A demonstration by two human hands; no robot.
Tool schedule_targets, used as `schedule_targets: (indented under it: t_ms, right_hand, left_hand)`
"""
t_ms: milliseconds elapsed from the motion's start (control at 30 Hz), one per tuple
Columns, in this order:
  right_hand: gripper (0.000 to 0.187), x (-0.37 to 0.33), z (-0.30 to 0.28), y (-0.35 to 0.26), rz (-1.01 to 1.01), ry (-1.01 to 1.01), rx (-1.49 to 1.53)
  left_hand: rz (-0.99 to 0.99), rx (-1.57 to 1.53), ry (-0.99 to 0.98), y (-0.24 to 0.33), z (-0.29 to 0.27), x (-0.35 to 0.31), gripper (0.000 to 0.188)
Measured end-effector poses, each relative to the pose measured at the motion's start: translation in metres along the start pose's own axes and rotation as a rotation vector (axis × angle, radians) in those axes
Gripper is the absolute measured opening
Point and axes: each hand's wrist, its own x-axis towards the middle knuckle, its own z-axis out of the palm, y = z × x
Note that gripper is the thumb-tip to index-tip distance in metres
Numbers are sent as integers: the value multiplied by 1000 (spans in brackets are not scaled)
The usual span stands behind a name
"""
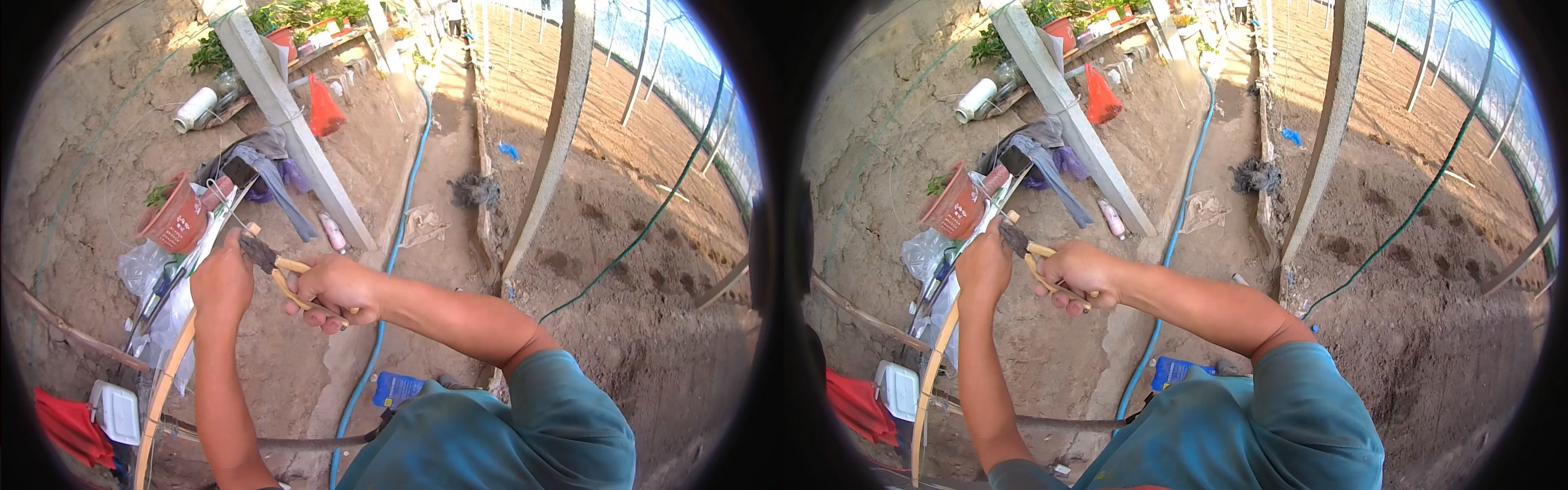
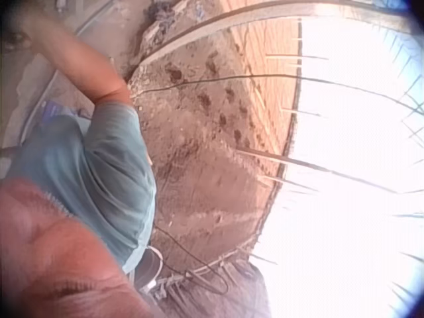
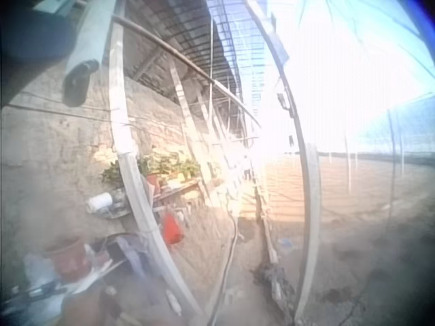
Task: The person uses pliers to bend and secure a metal wire around a small wooden piece, repeatedly adjusting the wire and wood to form a joint. The person holds the wood and wire with both hands while manipulating the pliers to tighten the connection.
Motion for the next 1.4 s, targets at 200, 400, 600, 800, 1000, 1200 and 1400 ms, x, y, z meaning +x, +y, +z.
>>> schedule_targets:
  t_ms: [200, 400, 600, 800, 1000, 1200, 1400]
  right_hand:
    - [26, -14, -11, -25, -22, 89, -632]
    - [24, -24, -24, -57, 20, 89, -934]
    - [26, -24, -42, -71, -226, 87, -1434]
    - [16, -32, -46, -109, -225, 12, -1677]
    - [13, -28, -65, -117, -560, 27, -2141]
    - [17, -23, -69, -121, -892, 204, -2536]
    - [23, -20, -69, -98, -932, 360, -2438]
  left_hand:
    - [25, -25, -18, -6, 0, -4, 47]
    - [89, -93, -15, 0, -7, -1, 48]
    - [76, -102, -71, 12, -11, 6, 47]
    - [82, -124, -90, 23, -17, 8, 44]
    - [94, -129, -108, 34, -22, 12, 44]
    - [86, -103, -99, 35, -22, 14, 46]
    - [88, -73, -104, 30, -15, 18, 48]
